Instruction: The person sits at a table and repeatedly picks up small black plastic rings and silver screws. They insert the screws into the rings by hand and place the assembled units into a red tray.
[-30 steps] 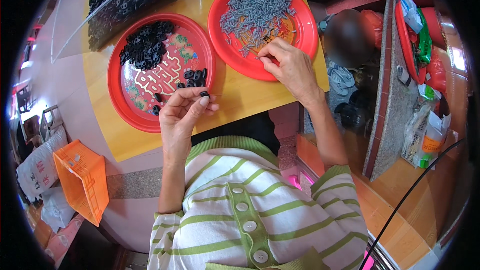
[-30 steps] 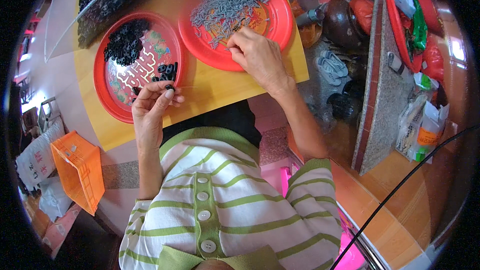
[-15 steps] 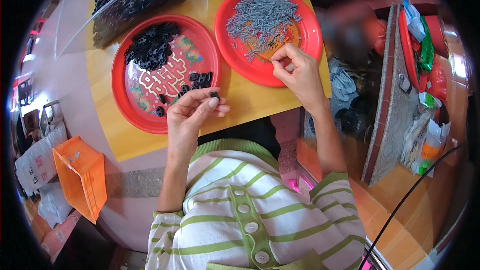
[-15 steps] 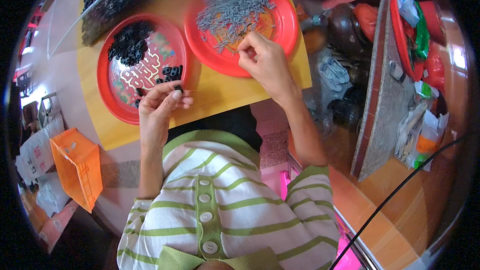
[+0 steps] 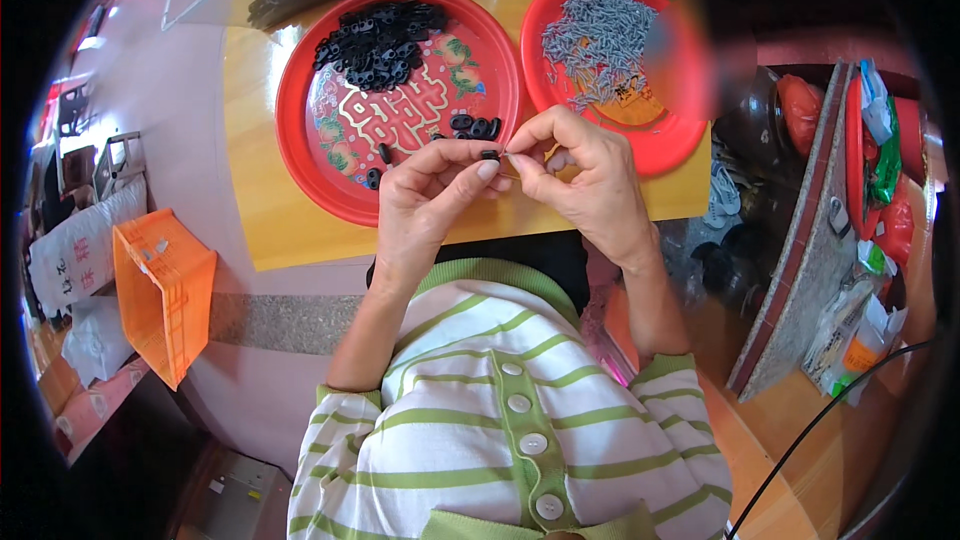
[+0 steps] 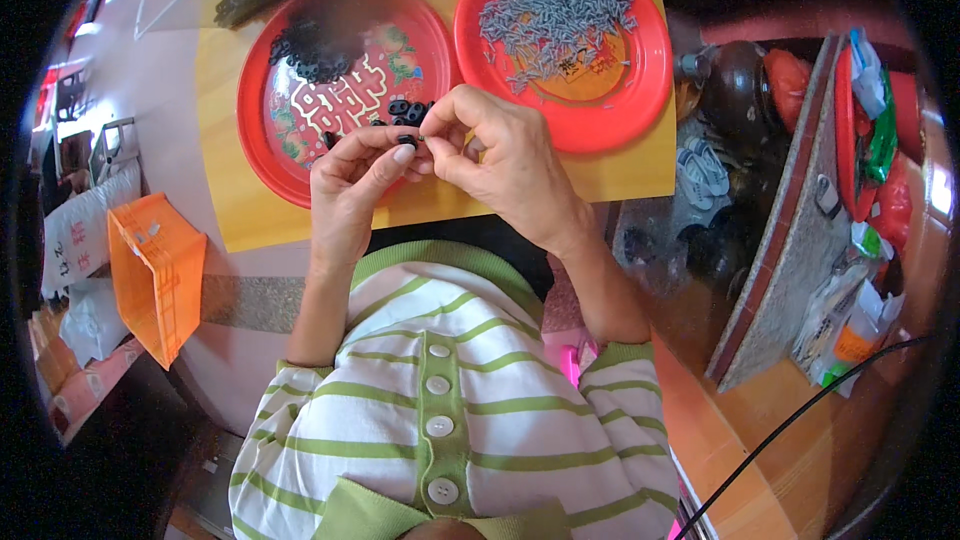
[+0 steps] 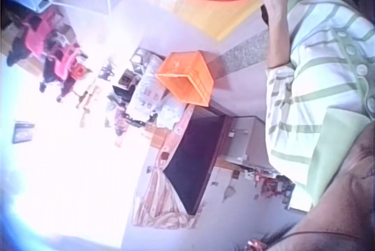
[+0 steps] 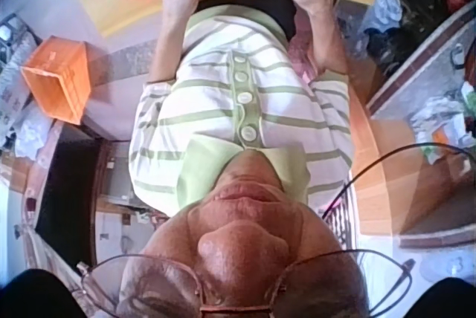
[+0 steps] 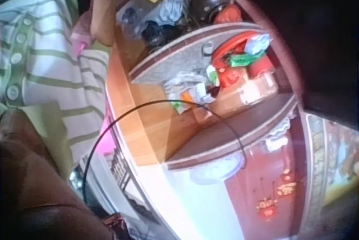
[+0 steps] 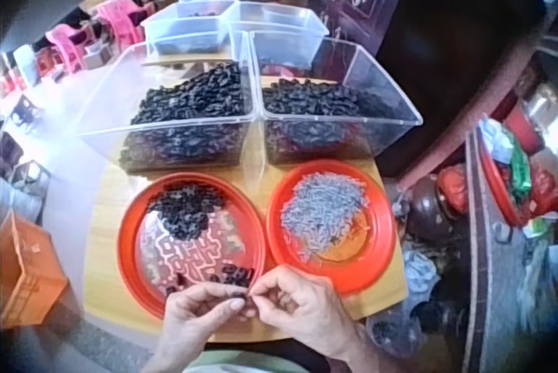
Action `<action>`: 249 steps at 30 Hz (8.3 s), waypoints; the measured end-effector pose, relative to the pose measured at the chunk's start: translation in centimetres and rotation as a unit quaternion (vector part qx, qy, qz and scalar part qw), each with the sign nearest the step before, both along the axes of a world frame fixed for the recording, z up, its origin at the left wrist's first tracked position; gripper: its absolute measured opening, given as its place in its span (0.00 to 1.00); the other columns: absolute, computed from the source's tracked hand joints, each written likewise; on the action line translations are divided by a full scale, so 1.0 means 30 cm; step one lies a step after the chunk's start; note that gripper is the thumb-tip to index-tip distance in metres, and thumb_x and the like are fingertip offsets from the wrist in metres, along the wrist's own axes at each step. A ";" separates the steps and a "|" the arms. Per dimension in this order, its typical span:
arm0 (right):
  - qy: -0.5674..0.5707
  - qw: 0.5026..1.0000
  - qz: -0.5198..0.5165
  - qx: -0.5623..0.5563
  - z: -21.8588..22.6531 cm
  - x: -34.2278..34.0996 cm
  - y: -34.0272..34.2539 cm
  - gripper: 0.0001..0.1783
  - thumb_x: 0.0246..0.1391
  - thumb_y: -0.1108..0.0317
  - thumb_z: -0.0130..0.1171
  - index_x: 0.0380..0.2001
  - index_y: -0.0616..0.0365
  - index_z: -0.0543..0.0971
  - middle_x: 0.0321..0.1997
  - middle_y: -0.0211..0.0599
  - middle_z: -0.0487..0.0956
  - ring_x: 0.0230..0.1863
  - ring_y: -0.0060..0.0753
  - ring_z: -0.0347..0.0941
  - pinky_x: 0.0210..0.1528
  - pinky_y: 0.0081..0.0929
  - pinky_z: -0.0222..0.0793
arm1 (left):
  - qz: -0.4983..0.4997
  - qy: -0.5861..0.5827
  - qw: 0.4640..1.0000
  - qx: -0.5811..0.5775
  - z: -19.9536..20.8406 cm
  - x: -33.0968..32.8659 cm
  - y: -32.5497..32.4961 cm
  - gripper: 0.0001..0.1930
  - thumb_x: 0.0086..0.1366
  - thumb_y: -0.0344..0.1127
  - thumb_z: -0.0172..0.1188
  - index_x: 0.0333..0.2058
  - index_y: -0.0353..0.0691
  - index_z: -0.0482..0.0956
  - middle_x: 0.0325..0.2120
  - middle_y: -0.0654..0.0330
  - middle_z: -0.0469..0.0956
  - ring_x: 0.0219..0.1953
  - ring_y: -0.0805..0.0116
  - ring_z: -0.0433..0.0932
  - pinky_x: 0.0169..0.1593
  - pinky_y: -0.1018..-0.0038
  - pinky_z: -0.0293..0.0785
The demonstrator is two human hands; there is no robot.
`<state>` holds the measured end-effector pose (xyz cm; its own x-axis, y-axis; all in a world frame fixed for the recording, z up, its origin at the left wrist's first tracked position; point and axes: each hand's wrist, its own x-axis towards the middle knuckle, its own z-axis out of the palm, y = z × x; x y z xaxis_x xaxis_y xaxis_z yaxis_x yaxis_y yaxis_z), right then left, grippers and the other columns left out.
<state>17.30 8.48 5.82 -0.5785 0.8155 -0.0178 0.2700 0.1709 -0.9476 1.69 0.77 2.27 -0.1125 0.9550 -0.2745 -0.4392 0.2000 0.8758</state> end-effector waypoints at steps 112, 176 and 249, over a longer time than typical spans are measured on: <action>0.280 0.903 -0.092 -0.313 -0.056 -0.166 0.043 0.09 0.51 0.74 0.61 0.36 0.64 0.74 0.33 0.37 0.80 0.32 0.24 0.78 0.30 0.16 0.75 | 0.132 -0.042 0.990 0.014 0.037 -0.097 0.054 0.07 0.61 0.30 0.58 0.36 0.32 0.76 0.26 0.59 0.79 0.25 0.77 0.76 0.30 0.83 0.70; 0.257 0.935 -0.068 -0.233 -0.053 -0.155 0.001 0.13 0.56 0.74 0.56 0.44 0.64 0.75 0.37 0.32 0.78 0.32 0.16 0.73 0.35 0.14 0.72 | 0.146 0.045 0.988 0.015 0.053 -0.099 0.048 0.05 0.60 0.28 0.58 0.34 0.32 0.77 0.25 0.61 0.79 0.26 0.78 0.75 0.32 0.84 0.71; 0.195 0.979 -0.053 -0.040 0.012 -0.079 0.002 0.11 0.51 0.75 0.60 0.39 0.64 0.75 0.33 0.33 0.74 0.33 0.21 0.73 0.34 0.17 0.70 | 0.162 0.154 0.944 0.245 0.044 0.027 0.084 0.10 0.59 0.18 0.55 0.40 0.30 0.76 0.38 0.55 0.74 0.34 0.74 0.75 0.37 0.80 0.75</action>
<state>14.93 8.54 6.18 -0.4656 0.8766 0.1216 -0.1026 0.0830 -0.9913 2.49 3.27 3.59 -0.4224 0.8610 0.2833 -0.1181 -0.3622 0.9246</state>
